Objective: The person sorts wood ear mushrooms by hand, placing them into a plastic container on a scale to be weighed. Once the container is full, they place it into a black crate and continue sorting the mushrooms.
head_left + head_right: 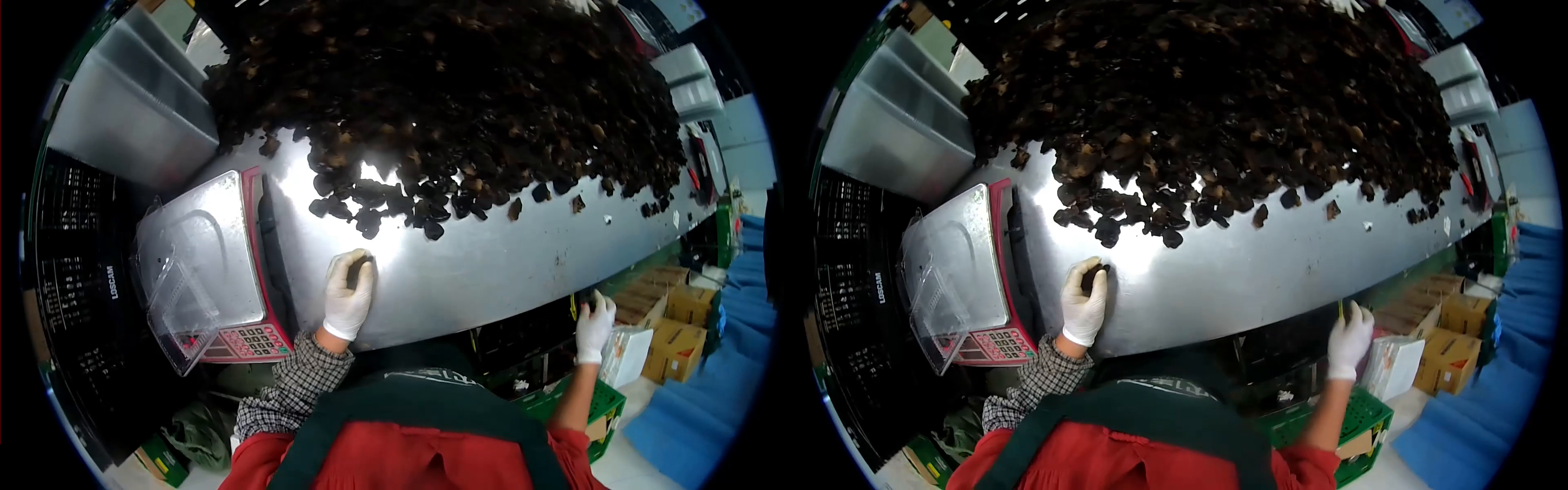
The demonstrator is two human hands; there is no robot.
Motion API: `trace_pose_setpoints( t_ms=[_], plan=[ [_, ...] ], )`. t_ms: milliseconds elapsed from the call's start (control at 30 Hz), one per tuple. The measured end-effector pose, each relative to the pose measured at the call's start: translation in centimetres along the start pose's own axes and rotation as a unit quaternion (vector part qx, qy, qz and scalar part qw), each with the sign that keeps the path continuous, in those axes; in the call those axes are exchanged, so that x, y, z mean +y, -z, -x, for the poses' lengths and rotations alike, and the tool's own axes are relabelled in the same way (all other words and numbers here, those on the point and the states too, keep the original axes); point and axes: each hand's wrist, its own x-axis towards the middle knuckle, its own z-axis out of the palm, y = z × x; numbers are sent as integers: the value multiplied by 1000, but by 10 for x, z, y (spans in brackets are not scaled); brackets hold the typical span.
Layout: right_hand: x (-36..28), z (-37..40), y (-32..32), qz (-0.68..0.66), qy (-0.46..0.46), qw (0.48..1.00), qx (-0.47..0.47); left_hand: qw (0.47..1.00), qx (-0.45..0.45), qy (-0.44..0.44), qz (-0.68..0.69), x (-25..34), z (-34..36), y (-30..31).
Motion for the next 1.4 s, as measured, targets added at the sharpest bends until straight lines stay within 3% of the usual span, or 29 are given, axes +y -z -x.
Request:
trace_pose_setpoints(
  t_ms=[67, 133, 200, 300, 367, 433, 467, 533, 600, 667, 733, 867, 1000, 1033, 1067, 1133, 1200, 1267, 1367, 1400],
  plan=[
    [1, 2, 0, -67, 46, 997, 2, 995, 2, -78, -68, -1, -15, -6],
    [-67, -12, -5, -183, 179, 966, -27, 971, 12, -174, -164, -9, -28, -13],
    [-161, -28, -8, -245, 246, 935, -69, 950, 3, -206, -235, -15, -32, -16],
    [-287, -59, -16, -373, 401, 833, -71, 942, -12, -200, -269, -14, -20, -11],
    [-350, -66, -31, -367, 483, 791, -80, 942, -16, -192, -273, -21, -8, -6],
    [-383, -52, -53, -309, 489, 814, -59, 945, 14, -153, -288, -14, -4, -3],
    [-388, -43, -58, -281, 481, 830, -42, 946, 27, -136, -294, -12, -2, -1],
    [-370, -10, -50, -261, 520, 808, -94, 945, -1, -112, -307, -19, 7, 8],
    [-345, 26, -37, -371, 529, 743, -176, 946, -12, -99, -307, -21, 16, 16],
    [-332, 43, -20, -374, 556, 710, -215, 949, -28, -120, -292, -30, 28, 19],
    [-338, 22, -9, -414, 564, 693, -175, 957, -54, -78, -275, -19, 33, 26],
    [-400, -54, -27, -380, 509, 763, -121, 957, -28, -82, -278, -22, 31, 23],
    [-460, -92, -58, -284, 512, 806, 85, 962, -23, -75, -262, -23, 34, 24],
    [-466, -91, -67, -273, 521, 805, 81, 963, -19, -74, -257, -22, 34, 23],
    [-463, -82, -71, -234, 545, 805, -11, 964, -15, -75, -253, -22, 32, 23],
    [-446, -51, -51, -209, 609, 752, -143, 971, 12, -64, -230, -21, 32, 25],
    [-407, -1, -38, -266, 630, 723, -97, 972, 27, -56, -228, -22, 35, 25],
    [-375, 24, -19, -301, 638, 681, -196, 967, 12, -58, -246, -24, 37, 27],
    [-357, 11, -7, -386, 598, 673, -200, 969, 8, -74, -234, -26, 34, 26],
    [-364, -7, -4, -380, 581, 702, -157, 971, -1, -68, -227, -23, 33, 27]
  ],
)
